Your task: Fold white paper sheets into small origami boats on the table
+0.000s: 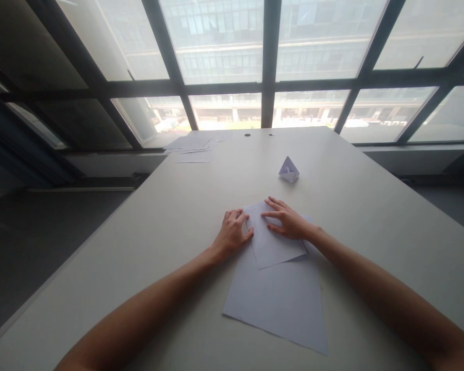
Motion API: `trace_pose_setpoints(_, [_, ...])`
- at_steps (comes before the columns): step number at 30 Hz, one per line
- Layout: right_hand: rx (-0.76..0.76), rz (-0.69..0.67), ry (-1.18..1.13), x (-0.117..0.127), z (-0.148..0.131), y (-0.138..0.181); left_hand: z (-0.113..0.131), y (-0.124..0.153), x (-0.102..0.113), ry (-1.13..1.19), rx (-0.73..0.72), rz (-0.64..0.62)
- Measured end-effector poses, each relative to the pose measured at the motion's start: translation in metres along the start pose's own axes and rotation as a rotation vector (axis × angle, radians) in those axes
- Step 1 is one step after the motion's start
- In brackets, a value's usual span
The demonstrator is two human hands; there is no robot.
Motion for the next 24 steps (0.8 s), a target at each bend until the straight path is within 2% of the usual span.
trace_pose_setpoints(12, [0.000,-0.012,0.013,-0.0030,-0.0002,-0.0009,0.0075,-0.0009,-0.0008,-0.012,-0.039,-0.013])
trace_pose_setpoints(24, [0.002,-0.019,0.011,-0.0011,-0.0033,-0.0012,0.0006,0.0001,-0.0013,0.033,0.000,0.028])
Point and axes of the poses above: each hand's wrist, its own y-axis away from the middle knuckle, its own x-axis out of the back of the hand, z = x × y, the point moved 10 cm from there along -y, towards the middle knuckle, and after that the axes turned 12 degrees about y, right-handed, at the moved point
